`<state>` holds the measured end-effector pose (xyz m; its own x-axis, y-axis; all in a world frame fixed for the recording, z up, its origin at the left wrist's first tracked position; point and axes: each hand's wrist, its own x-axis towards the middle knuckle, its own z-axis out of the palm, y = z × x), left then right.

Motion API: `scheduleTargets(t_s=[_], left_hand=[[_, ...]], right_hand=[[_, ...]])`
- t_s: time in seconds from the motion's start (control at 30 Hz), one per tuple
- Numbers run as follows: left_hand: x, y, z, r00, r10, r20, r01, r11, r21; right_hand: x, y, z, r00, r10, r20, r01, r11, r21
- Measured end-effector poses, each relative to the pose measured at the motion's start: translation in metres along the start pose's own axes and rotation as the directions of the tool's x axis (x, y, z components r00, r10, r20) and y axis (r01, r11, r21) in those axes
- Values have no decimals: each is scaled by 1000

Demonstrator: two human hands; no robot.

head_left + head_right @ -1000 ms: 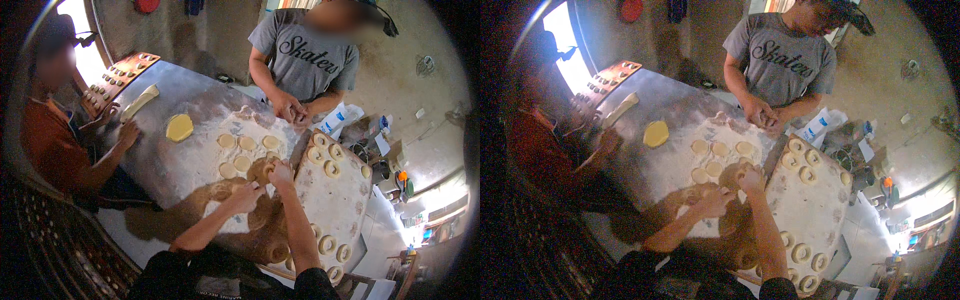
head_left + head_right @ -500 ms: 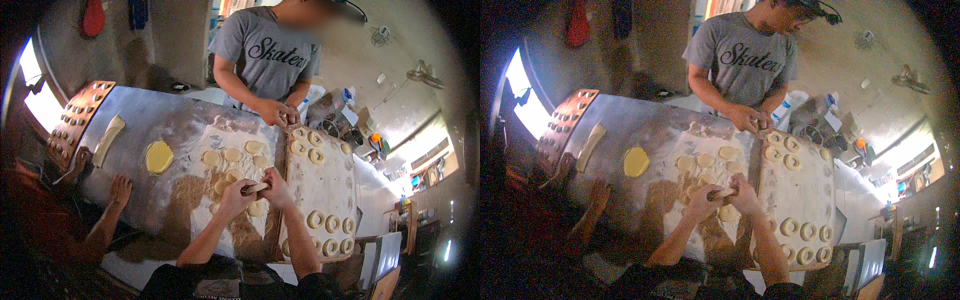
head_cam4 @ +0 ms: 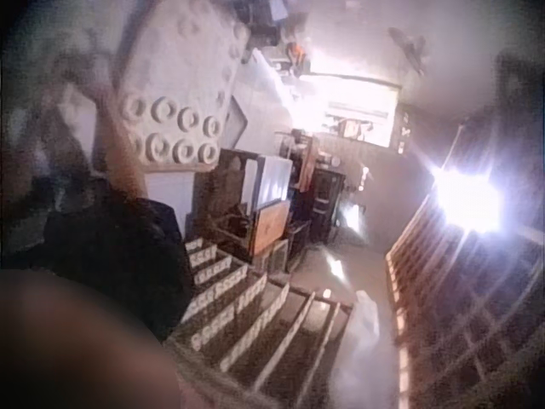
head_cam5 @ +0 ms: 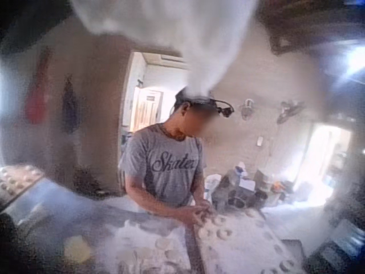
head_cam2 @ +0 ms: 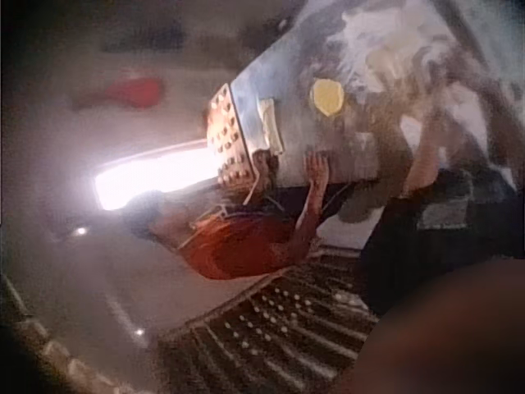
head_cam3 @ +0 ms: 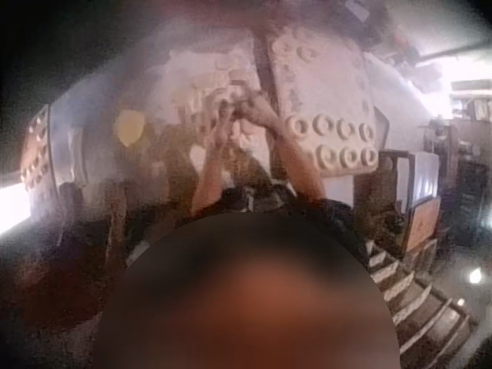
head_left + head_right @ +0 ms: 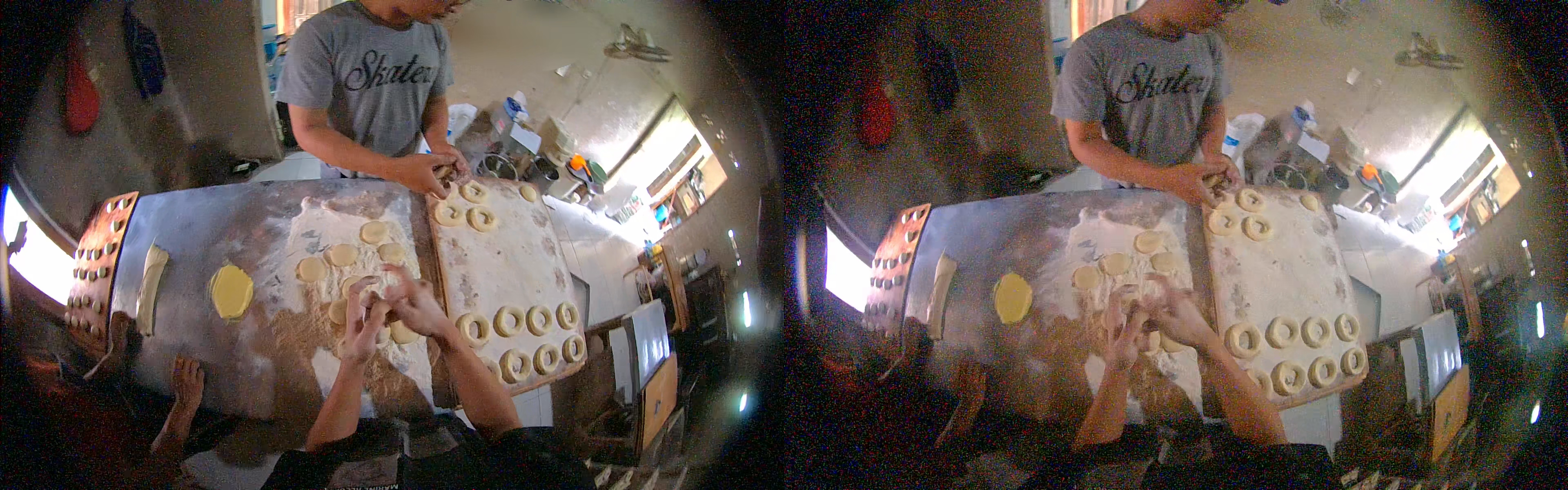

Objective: The person shapes small dough balls into rings by hand and places them on a wooden tray. They repeatedly pick up dough, form rings, and arrange them in rows while another person works nearby.

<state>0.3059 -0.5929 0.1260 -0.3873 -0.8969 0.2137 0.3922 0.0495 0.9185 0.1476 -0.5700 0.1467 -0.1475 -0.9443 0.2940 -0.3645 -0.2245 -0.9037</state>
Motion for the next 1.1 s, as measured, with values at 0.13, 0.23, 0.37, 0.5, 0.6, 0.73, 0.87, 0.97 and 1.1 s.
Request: scheduleTargets(t_s=[0.13,0.23,0.37,0.5,0.6,0.73,0.87,0.97,1.1], left_hand=[[3,-14,13,989,112,-93,-56,881,470],[4,-19,28,983,-23,-180,91,919,384],[5,-9,48,923,385,1,-291,696,656],[15,4,75,988,147,36,-142,821,553],[27,5,100,973,191,126,-229,789,570],[40,-6,140,986,89,138,-156,769,620],[43,-19,179,985,24,173,-136,728,672],[52,-20,204,984,74,161,-162,742,651],[49,-12,229,989,-69,134,-59,638,768]], right_hand=[[-7,-16,-4,932,236,277,-346,345,873],[-12,-27,-11,928,147,341,-250,927,280],[-19,-27,-28,902,432,4,-294,607,738],[-24,-16,-55,962,271,-23,-208,788,580],[-19,-11,-81,988,50,-143,-28,987,155],[-26,-17,-129,980,186,-67,-73,655,752],[-30,-18,-162,989,118,-93,-78,934,350],[-37,-14,-186,874,469,-129,-130,481,867],[-32,0,-212,998,55,-44,-34,921,387]])
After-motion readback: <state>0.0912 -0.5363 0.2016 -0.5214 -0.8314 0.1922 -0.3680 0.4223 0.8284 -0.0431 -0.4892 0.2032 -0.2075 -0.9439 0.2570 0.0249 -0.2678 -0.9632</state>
